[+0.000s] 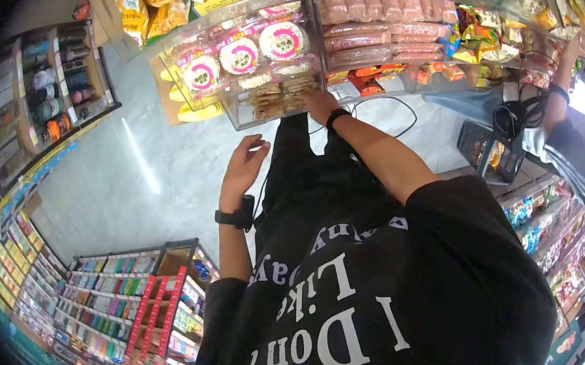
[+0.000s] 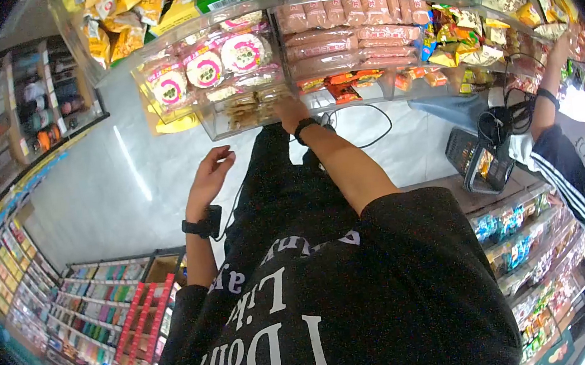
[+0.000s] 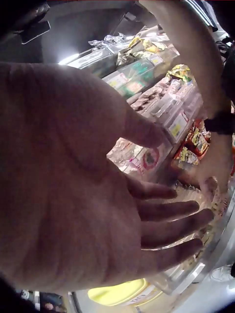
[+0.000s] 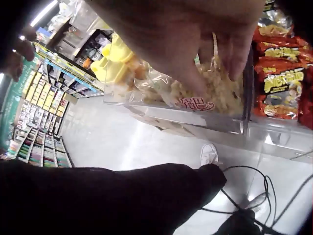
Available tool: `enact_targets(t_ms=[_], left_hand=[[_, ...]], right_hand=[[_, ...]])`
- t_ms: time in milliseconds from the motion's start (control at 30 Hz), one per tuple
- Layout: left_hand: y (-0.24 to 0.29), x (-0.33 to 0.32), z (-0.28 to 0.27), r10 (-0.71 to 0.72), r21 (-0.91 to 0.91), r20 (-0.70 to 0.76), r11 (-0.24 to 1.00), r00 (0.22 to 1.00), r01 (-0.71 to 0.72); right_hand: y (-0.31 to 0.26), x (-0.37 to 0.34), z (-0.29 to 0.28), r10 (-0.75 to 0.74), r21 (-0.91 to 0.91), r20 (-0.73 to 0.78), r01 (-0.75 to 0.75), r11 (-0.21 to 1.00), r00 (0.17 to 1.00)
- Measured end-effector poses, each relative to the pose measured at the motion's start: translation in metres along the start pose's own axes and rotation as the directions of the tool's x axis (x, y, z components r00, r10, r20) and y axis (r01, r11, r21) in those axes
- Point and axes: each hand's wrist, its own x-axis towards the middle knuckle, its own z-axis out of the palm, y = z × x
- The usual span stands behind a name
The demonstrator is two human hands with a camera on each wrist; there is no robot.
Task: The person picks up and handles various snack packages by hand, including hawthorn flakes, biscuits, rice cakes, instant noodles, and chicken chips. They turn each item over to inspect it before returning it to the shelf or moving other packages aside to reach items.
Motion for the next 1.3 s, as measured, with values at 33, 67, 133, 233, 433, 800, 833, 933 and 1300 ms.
enact_targets(t_ms=[33, 67, 133, 233, 433, 800, 833, 933, 1300], left_hand=[[0.003, 0.003, -0.007, -0.025, -0.011, 0.005, 1.0, 1.0, 0.025], [0.003, 0.008, -0.013, -0.006, -0.009, 0.002, 1.0, 1.0, 0.006], [0.004, 0.019, -0.021, 0.033, -0.003, 0.001, 0.999, 0.999, -0.033], [0.006, 0.037, -0.02, 0.064, -0.023, 0.023, 0.998, 0.998, -0.063], [0.021, 0.05, 0.01, 0.042, 0.007, 0.05, 0.999, 0.998, -0.042], [0.054, 0.013, 0.124, -0.043, 0.009, 0.076, 0.999, 0.996, 0.042], [0.061, 0.013, 0.134, -0.072, 0.03, 0.077, 0.997, 0.994, 0.07], [0.076, 0.019, 0.157, -0.018, 0.032, 0.101, 0.999, 0.995, 0.015], [0.183, 0.008, 0.213, 0.513, 0.169, 0.177, 0.825, 0.84, -0.539]], right_hand=[[0.0, 0.0, -0.002, -0.004, 0.021, -0.026, 0.005, 1.0, 1.0], [0.002, -0.002, -0.005, -0.008, 0.039, -0.053, 0.01, 0.999, 0.999], [0.008, -0.006, -0.018, 0.044, 0.1, -0.036, -0.04, 0.994, 0.998], [0.01, -0.02, -0.084, 0.296, 0.16, 0.132, -0.315, 0.936, 0.946], [0.093, -0.071, -0.108, 0.665, -0.005, -0.015, -0.665, 0.746, 0.746], [0.136, -0.058, -0.107, 0.711, 0.004, 0.194, -0.726, 0.688, 0.675], [0.139, -0.061, -0.108, 0.684, 0.026, 0.148, -0.694, 0.72, 0.715], [0.161, -0.07, -0.093, 0.542, 0.063, 0.033, -0.543, 0.837, 0.84], [0.047, -0.158, -0.367, 0.049, 0.657, 0.459, -0.376, 0.653, 0.887]])
